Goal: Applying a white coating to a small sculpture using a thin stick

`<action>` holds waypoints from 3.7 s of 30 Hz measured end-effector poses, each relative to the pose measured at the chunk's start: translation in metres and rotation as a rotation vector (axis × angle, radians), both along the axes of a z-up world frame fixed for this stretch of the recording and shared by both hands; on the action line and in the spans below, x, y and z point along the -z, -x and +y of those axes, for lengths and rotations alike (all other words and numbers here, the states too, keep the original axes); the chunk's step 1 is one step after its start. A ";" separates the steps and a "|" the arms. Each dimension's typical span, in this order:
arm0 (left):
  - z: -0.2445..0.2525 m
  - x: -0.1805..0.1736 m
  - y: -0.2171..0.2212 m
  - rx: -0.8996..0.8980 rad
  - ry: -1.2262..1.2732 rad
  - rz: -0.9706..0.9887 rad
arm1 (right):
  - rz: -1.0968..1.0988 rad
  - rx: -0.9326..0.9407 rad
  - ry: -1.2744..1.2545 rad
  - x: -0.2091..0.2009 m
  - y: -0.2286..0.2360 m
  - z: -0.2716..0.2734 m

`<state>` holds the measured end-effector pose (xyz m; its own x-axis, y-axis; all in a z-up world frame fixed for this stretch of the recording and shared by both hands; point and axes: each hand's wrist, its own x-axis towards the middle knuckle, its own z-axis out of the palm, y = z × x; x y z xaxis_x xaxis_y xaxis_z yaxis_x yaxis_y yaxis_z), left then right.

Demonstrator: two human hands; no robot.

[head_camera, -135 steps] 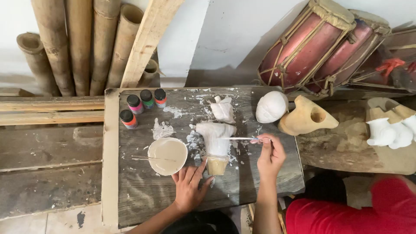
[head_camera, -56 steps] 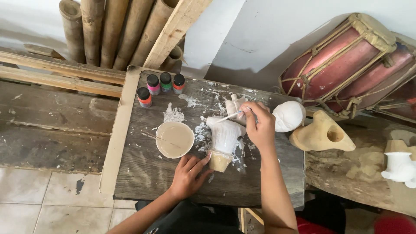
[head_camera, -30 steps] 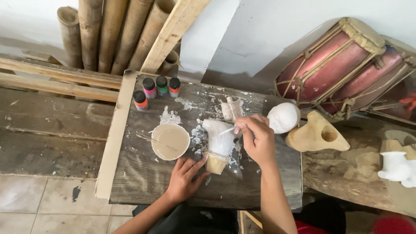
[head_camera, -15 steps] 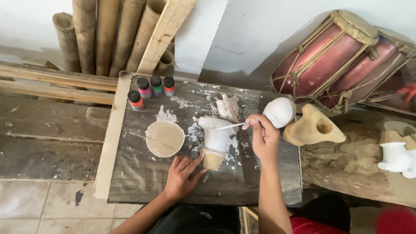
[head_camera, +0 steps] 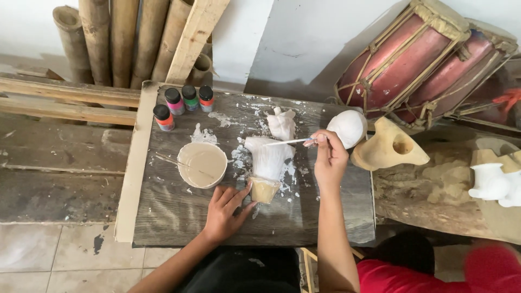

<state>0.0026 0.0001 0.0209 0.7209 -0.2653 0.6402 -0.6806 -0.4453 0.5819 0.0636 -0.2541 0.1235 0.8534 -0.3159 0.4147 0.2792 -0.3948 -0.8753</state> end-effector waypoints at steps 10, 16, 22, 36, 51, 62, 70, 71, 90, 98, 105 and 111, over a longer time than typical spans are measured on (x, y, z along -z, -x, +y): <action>-0.002 -0.003 -0.004 0.003 0.141 0.072 | -0.096 0.067 -0.028 0.016 0.019 -0.006; -0.002 0.002 -0.004 -0.008 0.151 0.086 | -0.149 0.161 -0.155 0.034 0.014 -0.009; 0.000 0.006 -0.004 0.030 0.037 0.029 | -0.015 0.164 -0.207 0.038 0.052 -0.003; -0.001 -0.001 -0.005 0.020 0.062 0.020 | -0.123 0.236 -0.563 0.082 0.058 -0.011; 0.000 0.005 -0.003 0.011 0.063 0.023 | -0.087 0.247 -0.771 0.078 0.056 -0.010; 0.001 0.007 -0.002 0.014 0.047 0.041 | -0.043 0.384 -0.788 0.089 0.050 -0.021; 0.000 0.006 -0.003 0.008 0.028 0.036 | -0.044 0.357 -0.788 0.106 0.083 -0.019; 0.000 0.004 -0.003 0.007 0.038 0.035 | -0.040 0.337 -0.780 0.105 0.088 -0.016; 0.000 0.002 -0.001 -0.003 0.024 0.015 | -0.042 0.317 -0.699 0.108 0.090 -0.025; 0.000 0.003 0.001 -0.015 0.022 0.038 | -0.070 0.322 -0.662 0.096 0.068 -0.035; 0.000 0.003 0.001 -0.030 0.018 0.038 | -0.045 0.321 -0.653 0.100 0.093 -0.023; 0.000 0.000 0.001 -0.034 0.024 0.021 | -0.065 0.358 -0.765 0.081 0.074 -0.023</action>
